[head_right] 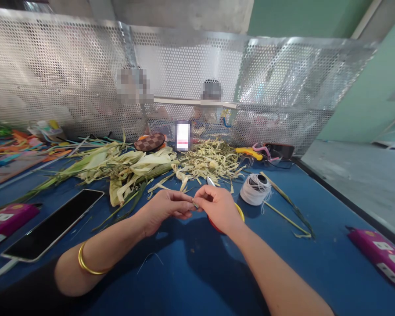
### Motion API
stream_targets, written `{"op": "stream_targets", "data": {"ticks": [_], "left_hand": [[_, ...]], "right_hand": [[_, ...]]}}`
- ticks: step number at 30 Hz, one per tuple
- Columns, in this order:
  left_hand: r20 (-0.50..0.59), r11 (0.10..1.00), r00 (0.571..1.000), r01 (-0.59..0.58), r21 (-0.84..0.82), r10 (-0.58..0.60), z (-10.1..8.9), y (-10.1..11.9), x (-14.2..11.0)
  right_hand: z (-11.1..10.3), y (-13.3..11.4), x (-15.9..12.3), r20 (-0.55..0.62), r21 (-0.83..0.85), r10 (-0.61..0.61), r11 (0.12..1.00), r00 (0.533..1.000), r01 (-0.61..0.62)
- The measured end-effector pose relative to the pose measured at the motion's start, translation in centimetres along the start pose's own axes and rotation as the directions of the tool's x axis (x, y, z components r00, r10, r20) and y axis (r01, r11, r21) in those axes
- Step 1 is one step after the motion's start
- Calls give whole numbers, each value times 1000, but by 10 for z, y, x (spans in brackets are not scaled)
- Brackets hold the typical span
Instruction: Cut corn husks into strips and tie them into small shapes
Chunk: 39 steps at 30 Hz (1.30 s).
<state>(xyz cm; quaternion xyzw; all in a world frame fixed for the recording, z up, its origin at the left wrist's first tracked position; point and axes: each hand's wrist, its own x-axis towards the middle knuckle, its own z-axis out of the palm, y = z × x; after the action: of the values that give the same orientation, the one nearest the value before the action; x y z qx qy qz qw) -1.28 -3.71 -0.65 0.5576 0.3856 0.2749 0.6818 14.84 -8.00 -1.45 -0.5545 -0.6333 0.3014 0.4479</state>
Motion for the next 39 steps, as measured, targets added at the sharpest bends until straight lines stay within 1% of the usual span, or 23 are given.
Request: {"op": "stream_targets", "data": {"ticks": [4,8,11,13,15,18,21,24,26,28,30,31,32,33,34,36,37,38,39], "left_hand": [[-125,999,991,-42,0,42,3,-2,1],[-160,995,982,-92,29,96,4,-2,2],[-181,985,970,-146,89,160,5,-2,2],[-178,976,964,-177,126,198,4,-3,3],[-174,967,958,-205,149,230,4,-6,4],[-172,961,954,-216,171,245,2,-10,7],[-117,969,974,-173,175,194,0,-11,9],[-33,966,987,-149,210,159,0,-10,8],[-8,959,985,-163,231,170,-1,-8,6],[-26,962,983,-172,213,182,-1,-6,5],[-64,973,983,-159,167,171,-2,-3,5],[-81,979,984,-147,141,159,-2,-1,5],[-93,984,985,-133,118,145,-2,0,4],[-102,988,986,-119,99,129,-2,1,4],[-109,991,987,-106,86,115,-1,2,4],[-121,994,988,-88,73,96,-1,2,4],[-123,994,988,-82,73,91,0,1,5],[-122,994,989,-80,74,89,0,1,5],[-119,994,989,-78,74,87,1,0,5]], "right_hand": [[2,-1,0,-29,-8,30,1000,999,-30],[5,-3,0,-69,104,106,990,992,-98],[6,-5,-1,-23,161,177,972,984,-171],[5,-5,0,30,158,195,967,980,-198],[5,-3,0,51,156,194,967,980,-199],[5,2,-1,26,123,147,981,989,-149],[7,5,-2,-19,-50,44,998,999,-45],[8,3,-1,-46,-256,-100,963,994,85],[3,-2,-1,-45,-308,-177,939,983,155],[-9,-7,-1,-114,-304,-195,940,974,152],[-25,-8,-5,-242,-321,-153,945,958,70],[-33,-7,-9,-273,-377,-133,926,953,22],[-39,-4,-13,-266,-461,-101,887,959,-34],[-43,-1,-17,-221,-552,-43,829,974,-89],[-45,3,-21,-176,-643,41,751,984,-146],[-41,11,-26,-145,-805,209,543,967,-238],[-38,14,-27,-122,-853,258,467,959,-234],[-33,16,-27,-102,-881,288,418,952,-221],[-29,16,-26,-89,-896,308,390,947,-211]]}}
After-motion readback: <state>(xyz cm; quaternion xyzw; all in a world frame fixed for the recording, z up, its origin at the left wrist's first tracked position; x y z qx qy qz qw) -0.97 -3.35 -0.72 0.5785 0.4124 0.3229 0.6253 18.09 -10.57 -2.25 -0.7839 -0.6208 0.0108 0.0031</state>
